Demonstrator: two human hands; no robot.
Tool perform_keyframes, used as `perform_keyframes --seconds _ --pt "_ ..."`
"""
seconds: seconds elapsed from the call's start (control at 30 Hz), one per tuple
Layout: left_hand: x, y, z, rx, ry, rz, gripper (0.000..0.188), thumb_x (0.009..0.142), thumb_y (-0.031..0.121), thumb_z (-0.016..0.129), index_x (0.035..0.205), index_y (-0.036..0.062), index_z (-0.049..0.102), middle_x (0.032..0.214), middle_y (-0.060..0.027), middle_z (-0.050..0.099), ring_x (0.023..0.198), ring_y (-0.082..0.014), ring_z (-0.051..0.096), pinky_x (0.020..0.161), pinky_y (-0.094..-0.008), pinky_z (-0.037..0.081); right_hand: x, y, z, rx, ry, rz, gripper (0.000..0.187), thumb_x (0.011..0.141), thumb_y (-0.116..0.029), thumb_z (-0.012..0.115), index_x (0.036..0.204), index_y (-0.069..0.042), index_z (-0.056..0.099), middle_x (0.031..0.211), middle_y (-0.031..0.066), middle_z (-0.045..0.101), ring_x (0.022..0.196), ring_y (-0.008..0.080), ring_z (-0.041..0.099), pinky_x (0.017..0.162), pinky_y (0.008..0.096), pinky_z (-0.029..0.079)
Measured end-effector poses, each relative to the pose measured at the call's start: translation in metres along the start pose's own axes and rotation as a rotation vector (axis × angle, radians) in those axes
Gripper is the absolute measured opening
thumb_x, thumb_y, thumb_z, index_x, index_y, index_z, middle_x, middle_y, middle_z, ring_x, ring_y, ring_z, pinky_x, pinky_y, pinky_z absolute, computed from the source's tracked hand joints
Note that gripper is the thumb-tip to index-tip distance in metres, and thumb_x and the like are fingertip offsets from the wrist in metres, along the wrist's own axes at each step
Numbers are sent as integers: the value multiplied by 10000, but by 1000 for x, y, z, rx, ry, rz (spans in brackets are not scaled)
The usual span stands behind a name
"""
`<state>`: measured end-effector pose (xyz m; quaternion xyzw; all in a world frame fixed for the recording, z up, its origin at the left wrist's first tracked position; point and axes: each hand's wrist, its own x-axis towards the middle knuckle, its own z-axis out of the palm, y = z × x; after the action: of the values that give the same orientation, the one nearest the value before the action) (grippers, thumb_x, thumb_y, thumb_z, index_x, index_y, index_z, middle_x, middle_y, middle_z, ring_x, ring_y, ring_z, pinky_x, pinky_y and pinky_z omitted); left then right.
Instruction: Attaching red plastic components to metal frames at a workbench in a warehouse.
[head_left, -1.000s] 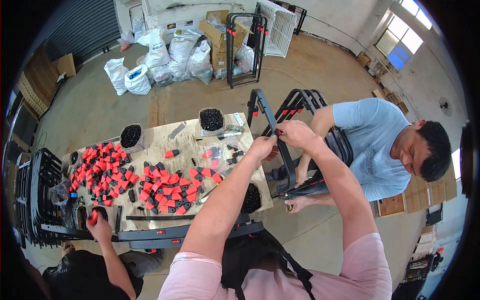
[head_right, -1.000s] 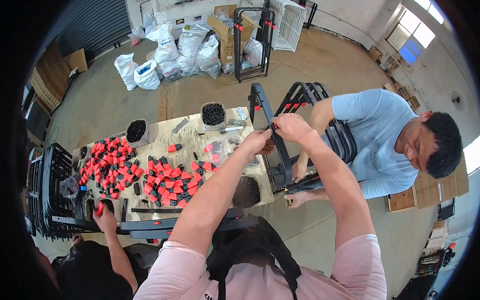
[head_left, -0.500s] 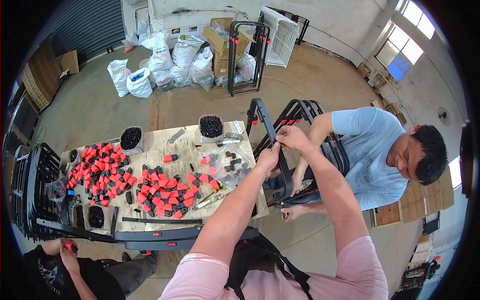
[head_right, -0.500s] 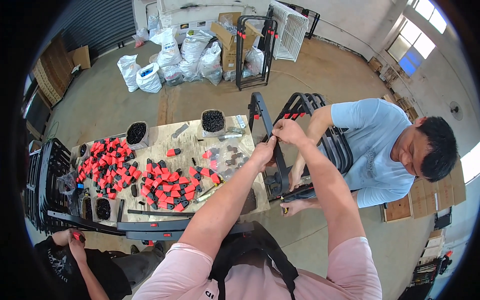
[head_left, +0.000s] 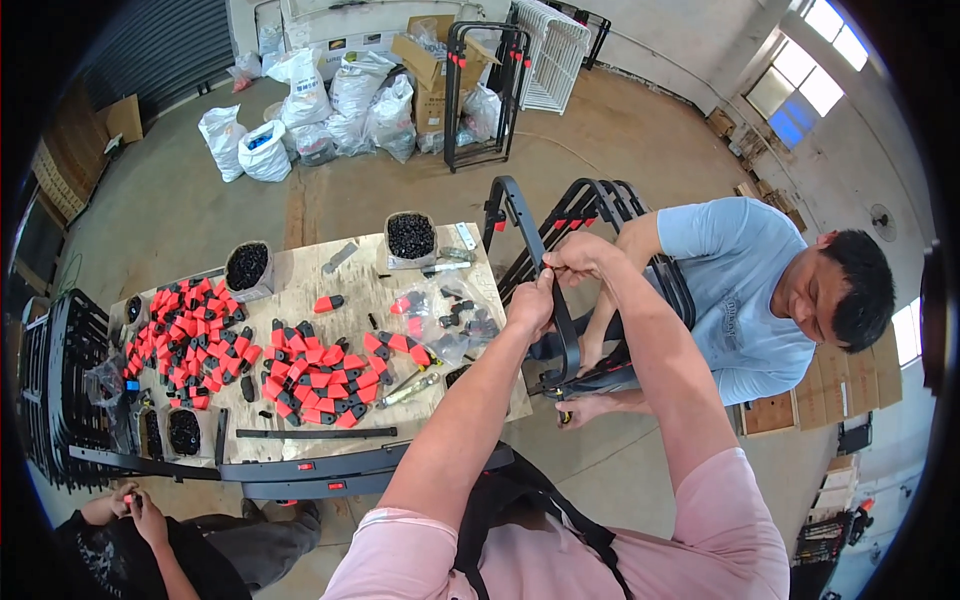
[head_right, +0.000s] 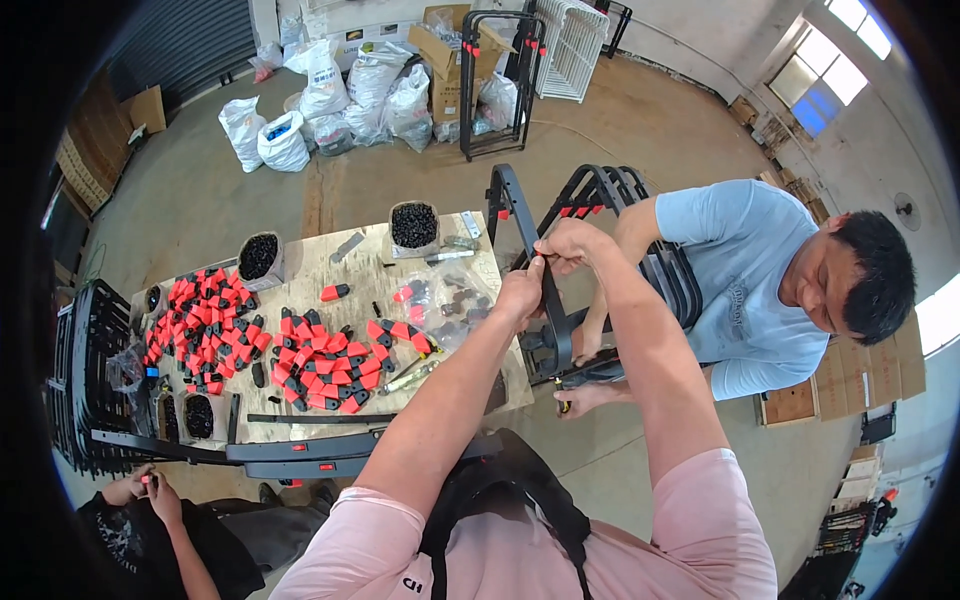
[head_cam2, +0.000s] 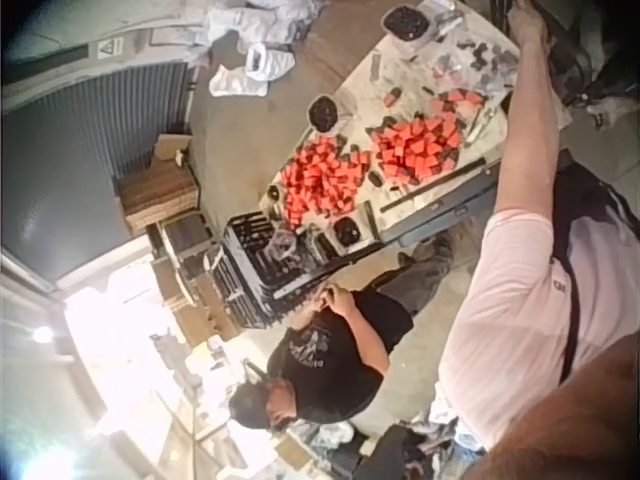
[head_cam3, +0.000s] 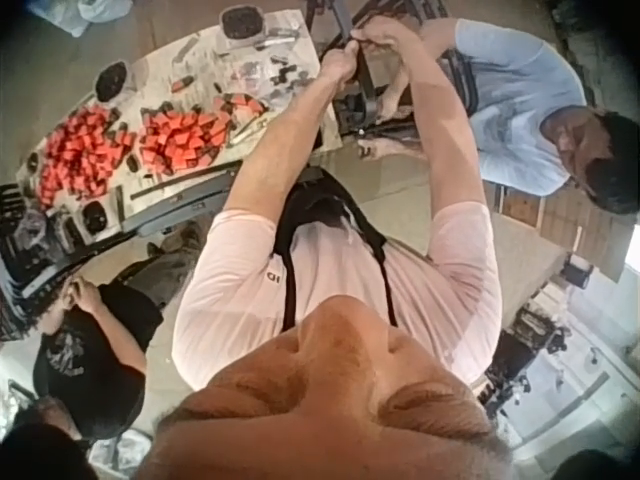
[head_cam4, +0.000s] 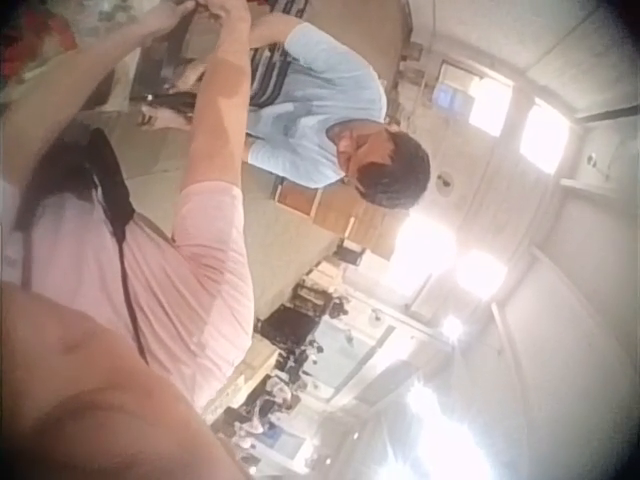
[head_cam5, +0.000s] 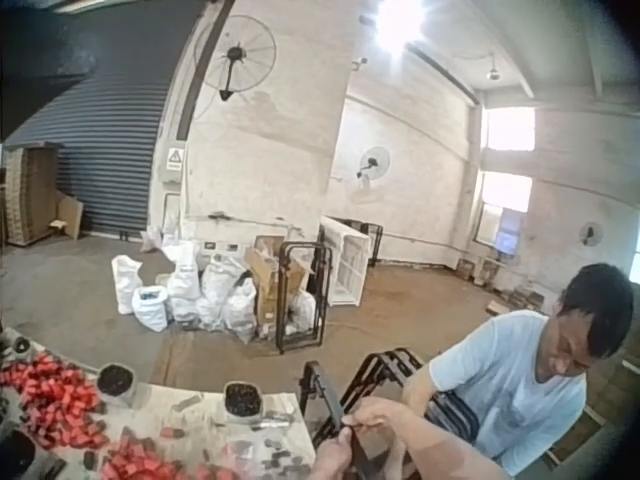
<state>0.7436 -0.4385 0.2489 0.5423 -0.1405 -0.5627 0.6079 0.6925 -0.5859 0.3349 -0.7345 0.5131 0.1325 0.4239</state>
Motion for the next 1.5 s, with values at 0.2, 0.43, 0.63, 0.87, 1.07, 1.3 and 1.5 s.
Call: perform_keyframes --seconds 0.2,0.43,0.63,0.87,1.07,1.3,1.5 --pt "5 -11 -2 96 61 14 607 1124 509 545 941 -46 710 768 -160 744 541 -274 702 463 -422 558 7 2 7 -42 -64 -32 318 1103 -305 655 1152 3 721 981 87 745 794 182 712 686 340 626" --pt "6 -2 8 212 81 6 585 1132 483 532 954 -39 724 751 -144 744 519 -255 685 443 -400 532 22 18 1 -87 -34 -50 357 1107 -349 626 1187 -14 719 919 95 760 776 212 748 713 386 642" --pt "-9 6 0 158 116 -2 606 1136 487 512 936 -27 763 756 -144 744 537 -264 706 450 -415 541 27 10 16 -126 35 -142 348 1083 -323 629 1055 8 733 814 107 755 656 223 736 602 392 618" --pt "-52 35 -10 1083 -10 116 591 1052 529 551 1200 7 783 1251 -265 752 1210 -428 713 1057 -520 554 13 25 3 -256 200 -227 346 1006 -272 697 866 40 749 649 128 690 534 226 689 519 415 575" --pt "-161 103 -134 1251 245 214 461 1083 436 536 1251 53 731 1159 -210 772 1135 -428 717 988 -532 553 -62 -43 69 -346 711 -697 273 888 -277 772 974 -17 773 984 213 791 1009 435 743 893 525 580" --pt "-250 60 -206 1111 620 337 410 1076 440 604 1129 60 749 953 -216 784 949 -449 750 839 -544 581 -9 -66 182 -398 286 -678 216 920 -191 696 1039 -54 812 1028 253 779 1024 410 761 935 500 598" --pt "-264 12 -207 1187 579 115 355 1060 384 631 1187 85 774 998 -201 793 969 -411 760 842 -518 590 113 -14 255 -697 165 -571 260 930 -115 641 1121 -72 812 1186 238 775 1128 410 750 997 504 593"
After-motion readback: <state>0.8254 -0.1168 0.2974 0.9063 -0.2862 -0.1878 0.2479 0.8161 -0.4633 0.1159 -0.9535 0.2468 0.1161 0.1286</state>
